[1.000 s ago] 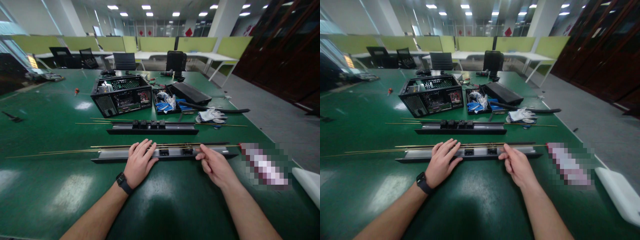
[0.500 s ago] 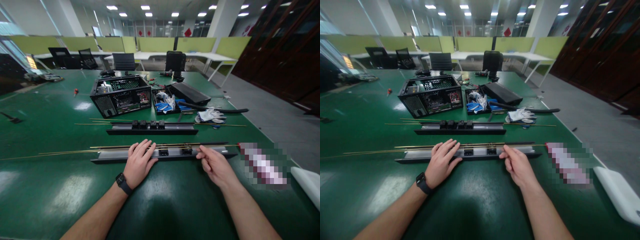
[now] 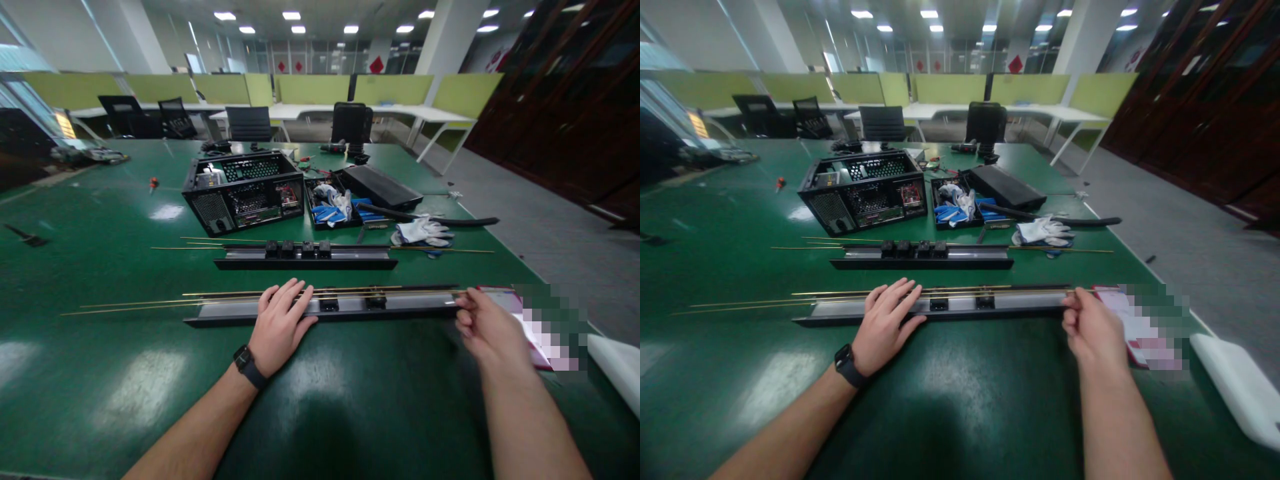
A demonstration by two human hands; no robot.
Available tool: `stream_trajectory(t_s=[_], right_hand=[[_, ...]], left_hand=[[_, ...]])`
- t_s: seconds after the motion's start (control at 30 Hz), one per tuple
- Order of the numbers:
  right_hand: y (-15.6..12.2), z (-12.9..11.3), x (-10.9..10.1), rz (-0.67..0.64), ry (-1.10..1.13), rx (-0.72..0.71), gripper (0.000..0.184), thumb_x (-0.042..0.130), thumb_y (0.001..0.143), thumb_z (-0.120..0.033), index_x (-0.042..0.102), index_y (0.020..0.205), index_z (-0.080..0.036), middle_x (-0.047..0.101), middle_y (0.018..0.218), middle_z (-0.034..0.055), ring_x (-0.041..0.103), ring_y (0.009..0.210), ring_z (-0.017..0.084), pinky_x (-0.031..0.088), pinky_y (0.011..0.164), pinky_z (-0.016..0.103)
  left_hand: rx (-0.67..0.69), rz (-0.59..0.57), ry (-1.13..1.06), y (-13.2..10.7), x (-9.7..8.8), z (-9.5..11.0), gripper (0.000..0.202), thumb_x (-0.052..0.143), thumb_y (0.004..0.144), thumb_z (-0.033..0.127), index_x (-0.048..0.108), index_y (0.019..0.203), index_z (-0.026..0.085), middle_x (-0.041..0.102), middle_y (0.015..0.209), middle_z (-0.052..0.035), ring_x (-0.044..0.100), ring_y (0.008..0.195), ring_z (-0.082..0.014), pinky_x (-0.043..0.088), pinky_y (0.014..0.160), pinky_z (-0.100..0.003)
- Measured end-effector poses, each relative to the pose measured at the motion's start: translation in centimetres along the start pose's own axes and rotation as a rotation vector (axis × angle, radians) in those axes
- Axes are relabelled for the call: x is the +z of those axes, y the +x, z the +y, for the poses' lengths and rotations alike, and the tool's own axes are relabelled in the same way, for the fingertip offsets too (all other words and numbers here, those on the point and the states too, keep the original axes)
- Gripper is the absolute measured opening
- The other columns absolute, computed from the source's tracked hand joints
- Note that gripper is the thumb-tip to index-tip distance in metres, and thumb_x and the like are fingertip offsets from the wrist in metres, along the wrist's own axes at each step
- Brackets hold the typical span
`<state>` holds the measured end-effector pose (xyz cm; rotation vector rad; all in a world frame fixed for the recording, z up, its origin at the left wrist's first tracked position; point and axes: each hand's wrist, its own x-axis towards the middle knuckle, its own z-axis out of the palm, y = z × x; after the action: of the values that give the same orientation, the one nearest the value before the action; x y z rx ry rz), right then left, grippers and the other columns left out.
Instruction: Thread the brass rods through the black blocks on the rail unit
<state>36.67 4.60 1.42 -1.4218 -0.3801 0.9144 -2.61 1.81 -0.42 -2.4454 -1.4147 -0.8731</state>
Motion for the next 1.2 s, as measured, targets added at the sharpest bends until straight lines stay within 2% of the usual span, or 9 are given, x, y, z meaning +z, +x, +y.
stream_trajectory(t_s=[0.1, 0.23, 0.37, 0.5, 0.67, 0.8, 1.0, 1.2], right_hand=[[-0.1, -1.0, -0.1, 0.103, 0.047, 0.031, 0.015, 0.066, 0.091, -0.020, 0.058, 0.078, -0.019, 0.057, 0.065, -0.0037, 0.037, 0.036, 0.004, 0.019, 0.028, 0.018], [-0.6, -1.7, 0.2, 0.172, 0.061, 0.038, 0.016, 0.063, 0.093, -0.017, 0.059, 0.078, -0.019, 0.056, 0.060, -0.0044, 0.035, 0.034, 0.004, 0.019, 0.027, 0.016], [-1.4, -1.1, 1.0, 0.164, 0.037, 0.042, 0.015, 0.065, 0.090, -0.019, 0.061, 0.075, -0.017, 0.058, 0.059, -0.0035, 0.036, 0.033, 0.004, 0.020, 0.027, 0.016], [-3.0, 0.4, 2.3, -0.009, 0.003, 0.027, 0.015, 0.076, 0.080, -0.026, 0.068, 0.079, -0.013, 0.062, 0.063, -0.0001, 0.038, 0.033, 0.004, 0.019, 0.027, 0.017], [-5.8, 2.2, 4.2, -0.329, -0.076, 0.084, 0.041, 0.091, 0.067, -0.044, 0.071, 0.083, -0.011, 0.069, 0.070, 0.0045, 0.038, 0.033, 0.003, 0.021, 0.028, 0.017], [-7.3, 2.9, 5.1, -0.414, -0.111, 0.056, 0.053, 0.093, 0.064, -0.055, 0.071, 0.082, -0.011, 0.071, 0.073, 0.0076, 0.039, 0.033, 0.003, 0.020, 0.028, 0.016], [-6.9, 2.7, 4.8, -0.385, -0.076, 0.087, 0.047, 0.093, 0.064, -0.050, 0.071, 0.083, -0.012, 0.070, 0.072, 0.0054, 0.038, 0.034, 0.003, 0.021, 0.028, 0.016], [-4.1, 1.6, 3.1, -0.135, 0.026, 0.034, 0.026, 0.084, 0.071, -0.032, 0.066, 0.076, -0.015, 0.063, 0.065, 0.0003, 0.038, 0.035, 0.004, 0.023, 0.027, 0.017]], left_hand=[[0.001, -0.008, 0.003, 0.0, 0.0, 0.0, 0.049, 0.063, 0.101, 0.036, 0.056, 0.148, 0.024, 0.065, 0.146, -0.0128, 0.055, 0.142, -0.0297, 0.036, 0.117, -0.049], [0.002, 0.001, 0.002, 0.0, 0.0, -0.1, 0.049, 0.063, 0.101, 0.036, 0.056, 0.147, 0.022, 0.065, 0.146, -0.0129, 0.056, 0.141, -0.0291, 0.035, 0.117, -0.049], [-0.003, -0.003, 0.001, 0.0, 0.0, -0.1, 0.051, 0.064, 0.100, 0.035, 0.055, 0.149, 0.025, 0.065, 0.146, -0.0124, 0.056, 0.141, -0.0298, 0.036, 0.117, -0.050], [-0.007, 0.000, -0.003, 0.0, 0.0, 0.0, 0.050, 0.063, 0.100, 0.036, 0.055, 0.149, 0.025, 0.066, 0.145, -0.0126, 0.056, 0.141, -0.0302, 0.036, 0.117, -0.050], [-0.008, -0.007, 0.001, 0.1, -0.1, 0.1, 0.051, 0.063, 0.100, 0.035, 0.055, 0.149, 0.024, 0.065, 0.146, -0.0130, 0.055, 0.142, -0.0302, 0.036, 0.117, -0.050], [-0.009, -0.001, -0.003, 0.1, -0.1, 0.1, 0.049, 0.063, 0.100, 0.035, 0.056, 0.148, 0.024, 0.066, 0.145, -0.0129, 0.056, 0.141, -0.0297, 0.036, 0.117, -0.050], [-0.012, -0.004, -0.005, 0.0, -0.1, 0.2, 0.051, 0.064, 0.100, 0.035, 0.055, 0.150, 0.025, 0.066, 0.146, -0.0130, 0.056, 0.141, -0.0302, 0.037, 0.117, -0.051], [-0.010, -0.011, 0.001, 0.0, -0.1, 0.1, 0.050, 0.063, 0.101, 0.036, 0.055, 0.149, 0.025, 0.065, 0.146, -0.0127, 0.055, 0.142, -0.0303, 0.036, 0.118, -0.050]])
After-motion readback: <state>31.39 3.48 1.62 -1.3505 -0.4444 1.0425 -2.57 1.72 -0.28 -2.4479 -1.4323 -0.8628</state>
